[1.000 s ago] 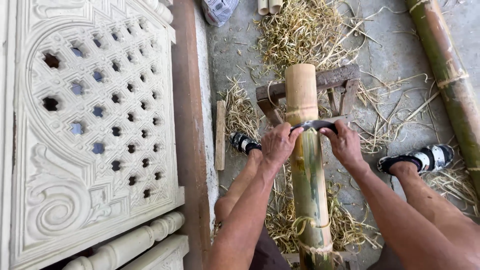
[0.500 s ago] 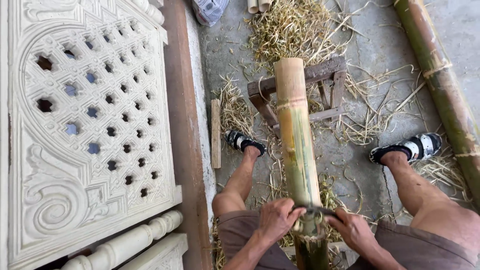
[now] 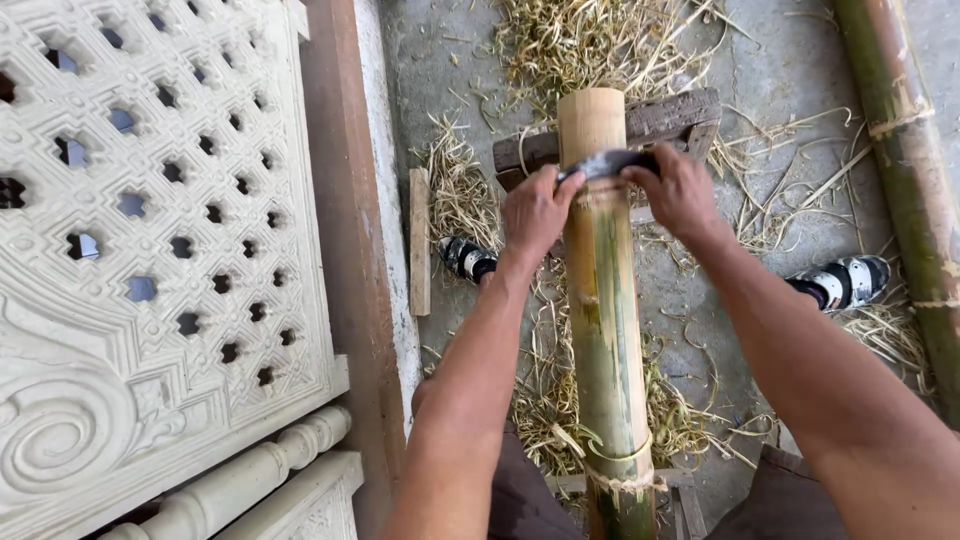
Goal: Stripping the outer green skin from a bamboo pole using a curved blade tool.
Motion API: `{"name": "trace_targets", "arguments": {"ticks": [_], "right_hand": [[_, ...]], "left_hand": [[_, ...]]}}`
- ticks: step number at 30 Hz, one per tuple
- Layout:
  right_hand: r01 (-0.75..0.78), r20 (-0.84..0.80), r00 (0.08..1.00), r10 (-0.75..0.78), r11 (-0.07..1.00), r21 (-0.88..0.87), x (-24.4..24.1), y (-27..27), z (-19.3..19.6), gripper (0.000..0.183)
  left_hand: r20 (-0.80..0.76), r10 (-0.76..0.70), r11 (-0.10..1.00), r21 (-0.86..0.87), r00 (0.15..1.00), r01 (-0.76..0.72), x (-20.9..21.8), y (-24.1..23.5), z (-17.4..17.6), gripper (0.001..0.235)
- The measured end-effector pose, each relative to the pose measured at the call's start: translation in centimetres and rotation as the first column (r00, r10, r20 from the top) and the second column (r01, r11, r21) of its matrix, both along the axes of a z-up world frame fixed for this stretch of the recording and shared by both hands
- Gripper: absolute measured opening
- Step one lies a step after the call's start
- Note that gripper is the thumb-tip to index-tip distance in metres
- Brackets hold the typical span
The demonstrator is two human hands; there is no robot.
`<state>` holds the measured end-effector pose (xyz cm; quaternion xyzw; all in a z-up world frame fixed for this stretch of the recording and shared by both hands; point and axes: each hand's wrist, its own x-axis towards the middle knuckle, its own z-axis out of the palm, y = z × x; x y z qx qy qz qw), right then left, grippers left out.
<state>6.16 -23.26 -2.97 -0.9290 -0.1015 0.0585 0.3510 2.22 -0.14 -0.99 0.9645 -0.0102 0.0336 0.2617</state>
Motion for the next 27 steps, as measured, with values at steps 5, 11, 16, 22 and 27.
{"name": "trace_targets", "arguments": {"ticks": [5, 11, 16, 22, 27], "right_hand": [[0.036, -0.023, 0.999, -0.036, 0.999, 0.022, -1.5, 0.2, 1.6, 0.049], [0.056, 0.049, 0.997, -0.057, 0.998, 0.016, -9.0, -0.8, 1.5, 0.051], [0.088, 0.034, 0.996, -0.088, 0.996, 0.007, -15.3, -1.6, 1.9, 0.053], [0.099, -0.039, 0.994, -0.099, 0.995, 0.014, -24.5, -3.2, 2.9, 0.052], [0.047, -0.198, 0.979, -0.045, 0.999, 0.006, -35.1, -5.3, 5.7, 0.045]], "left_hand": [[0.035, 0.031, 0.998, 0.046, 0.999, -0.033, -0.7, -0.6, 0.4, 0.046], [0.144, 0.019, 0.997, 0.072, 0.989, -0.029, -7.4, -1.8, 2.3, 0.046], [0.095, -0.043, 0.997, 0.073, 0.995, 0.037, -13.2, -2.3, 2.6, 0.043], [0.115, -0.070, 0.995, 0.081, 0.991, 0.061, -22.5, -3.5, 3.4, 0.042], [0.067, -0.132, 0.991, 0.020, 0.989, 0.131, -32.1, -5.1, 7.9, 0.047]]}}
